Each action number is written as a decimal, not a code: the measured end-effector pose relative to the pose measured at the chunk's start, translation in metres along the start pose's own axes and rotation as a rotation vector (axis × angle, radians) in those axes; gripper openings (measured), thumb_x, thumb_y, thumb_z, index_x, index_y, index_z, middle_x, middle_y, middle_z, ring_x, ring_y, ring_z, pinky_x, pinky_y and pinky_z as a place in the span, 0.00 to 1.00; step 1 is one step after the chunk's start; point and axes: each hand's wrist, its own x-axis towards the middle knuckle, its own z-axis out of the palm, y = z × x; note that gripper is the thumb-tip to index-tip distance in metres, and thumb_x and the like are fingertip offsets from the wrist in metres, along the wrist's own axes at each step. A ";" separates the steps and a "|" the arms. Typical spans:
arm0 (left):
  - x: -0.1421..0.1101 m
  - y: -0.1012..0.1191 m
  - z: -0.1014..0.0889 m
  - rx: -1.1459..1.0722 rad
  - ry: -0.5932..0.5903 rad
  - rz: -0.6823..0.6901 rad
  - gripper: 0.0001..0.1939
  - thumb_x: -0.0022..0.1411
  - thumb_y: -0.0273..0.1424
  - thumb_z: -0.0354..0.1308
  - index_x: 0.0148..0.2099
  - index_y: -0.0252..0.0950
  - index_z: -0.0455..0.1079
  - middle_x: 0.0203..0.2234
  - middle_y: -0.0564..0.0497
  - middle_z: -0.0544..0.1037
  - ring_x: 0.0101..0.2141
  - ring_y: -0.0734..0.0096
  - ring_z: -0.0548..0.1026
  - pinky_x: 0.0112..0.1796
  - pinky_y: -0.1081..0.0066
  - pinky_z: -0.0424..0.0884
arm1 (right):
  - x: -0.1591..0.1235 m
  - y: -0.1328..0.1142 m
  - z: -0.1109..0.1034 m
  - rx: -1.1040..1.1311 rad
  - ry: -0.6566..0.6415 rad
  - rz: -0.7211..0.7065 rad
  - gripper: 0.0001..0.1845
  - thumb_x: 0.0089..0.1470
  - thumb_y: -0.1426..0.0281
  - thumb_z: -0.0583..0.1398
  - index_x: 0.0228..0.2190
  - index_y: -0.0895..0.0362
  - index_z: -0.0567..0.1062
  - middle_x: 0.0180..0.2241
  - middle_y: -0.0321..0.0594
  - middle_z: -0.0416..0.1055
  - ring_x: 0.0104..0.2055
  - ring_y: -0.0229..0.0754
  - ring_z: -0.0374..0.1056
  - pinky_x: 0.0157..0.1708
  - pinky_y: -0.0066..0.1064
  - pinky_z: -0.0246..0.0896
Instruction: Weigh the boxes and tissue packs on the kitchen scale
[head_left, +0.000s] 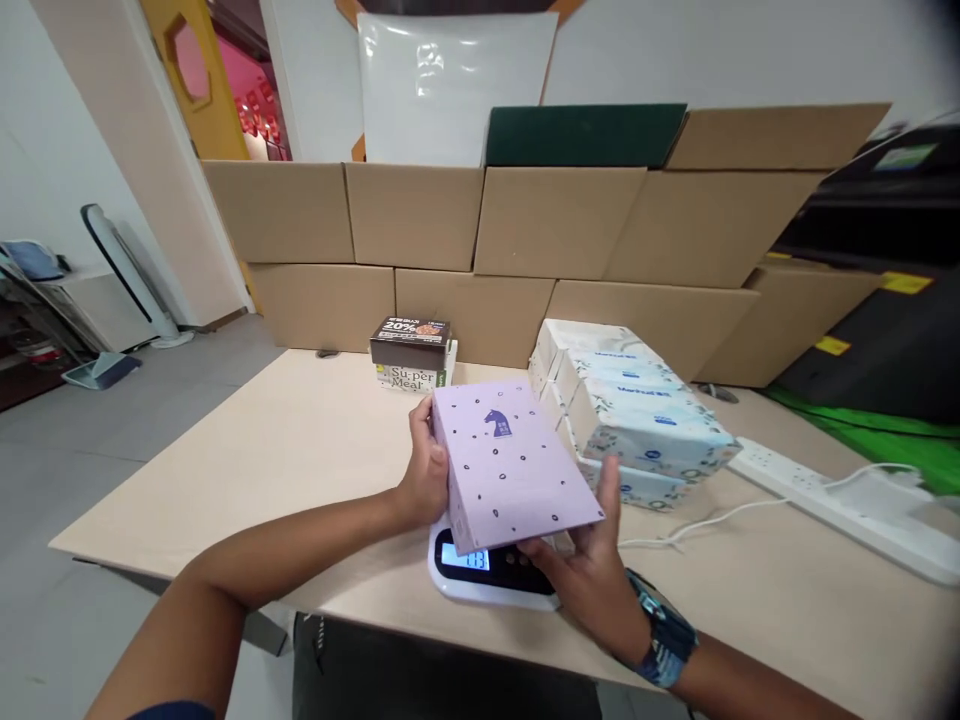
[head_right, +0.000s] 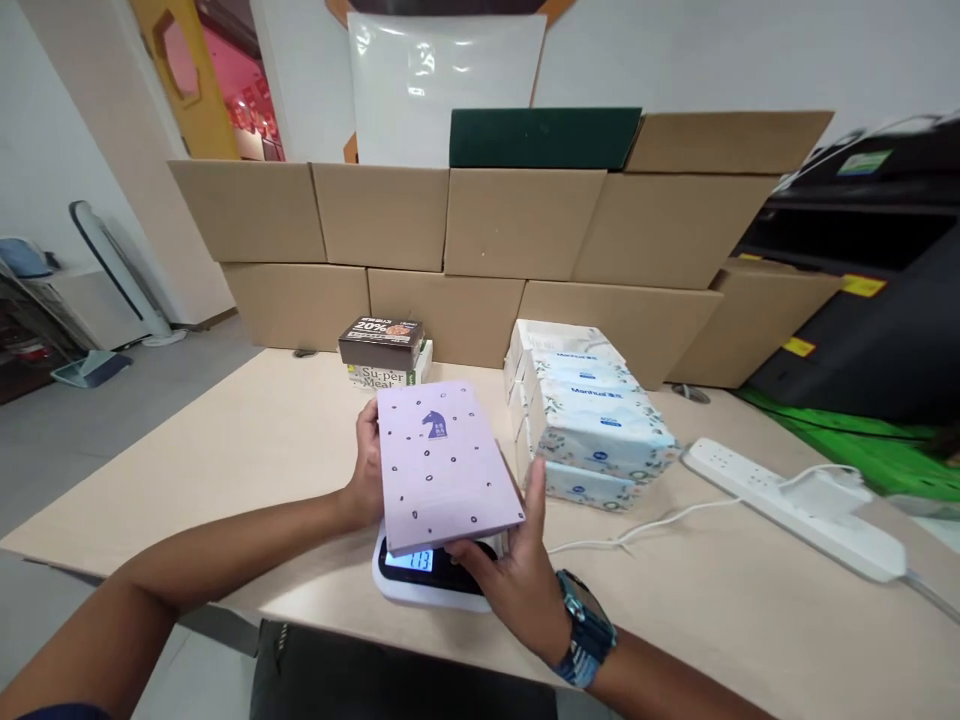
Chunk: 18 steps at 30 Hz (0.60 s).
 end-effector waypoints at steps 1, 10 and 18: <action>0.006 0.010 0.004 0.013 0.006 0.062 0.53 0.60 0.75 0.60 0.73 0.49 0.55 0.69 0.38 0.66 0.72 0.38 0.68 0.72 0.35 0.69 | 0.004 -0.005 -0.001 -0.022 0.051 -0.114 0.71 0.67 0.46 0.66 0.78 0.41 0.17 0.79 0.59 0.58 0.77 0.62 0.66 0.69 0.69 0.70; 0.139 0.122 0.012 0.276 0.469 0.804 0.50 0.67 0.76 0.45 0.77 0.51 0.46 0.78 0.47 0.54 0.83 0.48 0.48 0.81 0.58 0.52 | 0.192 -0.164 -0.058 -0.541 -0.034 -1.012 0.43 0.68 0.44 0.63 0.77 0.35 0.59 0.75 0.42 0.62 0.77 0.64 0.64 0.77 0.64 0.63; 0.193 0.068 -0.060 0.226 0.436 0.185 0.54 0.68 0.69 0.60 0.75 0.37 0.45 0.79 0.27 0.49 0.80 0.50 0.55 0.79 0.59 0.58 | 0.293 -0.196 0.052 -0.574 -0.329 -0.310 0.92 0.40 0.49 0.83 0.81 0.61 0.30 0.82 0.68 0.14 0.86 0.71 0.16 0.82 0.66 0.28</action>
